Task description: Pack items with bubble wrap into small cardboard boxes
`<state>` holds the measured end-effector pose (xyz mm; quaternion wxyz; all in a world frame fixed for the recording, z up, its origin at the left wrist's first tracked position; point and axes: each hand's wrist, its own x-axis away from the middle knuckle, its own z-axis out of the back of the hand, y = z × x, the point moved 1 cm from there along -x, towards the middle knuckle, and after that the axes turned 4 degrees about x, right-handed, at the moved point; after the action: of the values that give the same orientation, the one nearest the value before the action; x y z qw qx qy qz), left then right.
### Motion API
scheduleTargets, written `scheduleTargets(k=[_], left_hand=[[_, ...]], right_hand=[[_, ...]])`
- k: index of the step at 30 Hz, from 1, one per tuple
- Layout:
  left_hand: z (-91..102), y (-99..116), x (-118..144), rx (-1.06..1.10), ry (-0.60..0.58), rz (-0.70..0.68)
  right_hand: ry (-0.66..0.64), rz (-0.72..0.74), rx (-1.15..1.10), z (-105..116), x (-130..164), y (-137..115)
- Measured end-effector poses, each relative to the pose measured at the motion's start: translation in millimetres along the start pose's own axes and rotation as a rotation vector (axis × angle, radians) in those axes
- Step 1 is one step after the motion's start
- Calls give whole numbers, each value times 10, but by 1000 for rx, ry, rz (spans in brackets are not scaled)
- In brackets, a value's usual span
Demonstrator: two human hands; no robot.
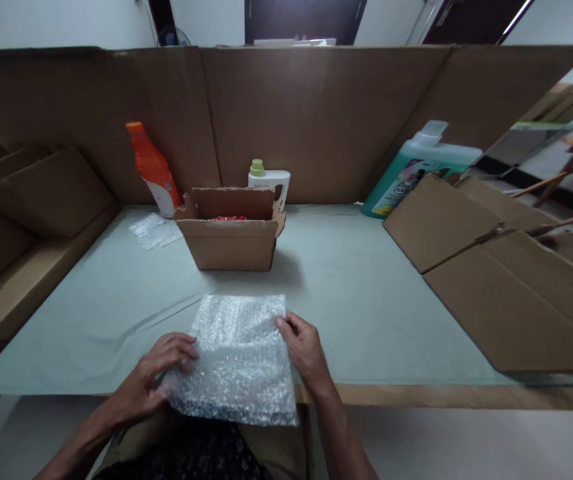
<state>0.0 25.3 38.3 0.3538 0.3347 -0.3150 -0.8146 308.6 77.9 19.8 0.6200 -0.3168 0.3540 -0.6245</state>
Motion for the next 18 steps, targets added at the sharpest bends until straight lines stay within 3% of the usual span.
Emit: scheduleTargets(k=[4, 6, 9, 11, 15, 18], left_hand=[[11, 124, 159, -189, -167, 60], [26, 76, 157, -230, -109, 101], [-3, -73, 32, -319, 73, 119], [-86, -174, -120, -380, 82, 97], [-274, -336, -385, -472, -167, 156], [-295, -440, -422, -494, -263, 187]], right_hand=[[93, 28, 128, 34, -185, 63], [200, 75, 233, 87, -174, 93], [293, 251, 397, 47, -59, 28], [221, 396, 465, -121, 32, -95], [-79, 553, 613, -527, 110, -256], [-94, 499, 713, -450, 137, -78]])
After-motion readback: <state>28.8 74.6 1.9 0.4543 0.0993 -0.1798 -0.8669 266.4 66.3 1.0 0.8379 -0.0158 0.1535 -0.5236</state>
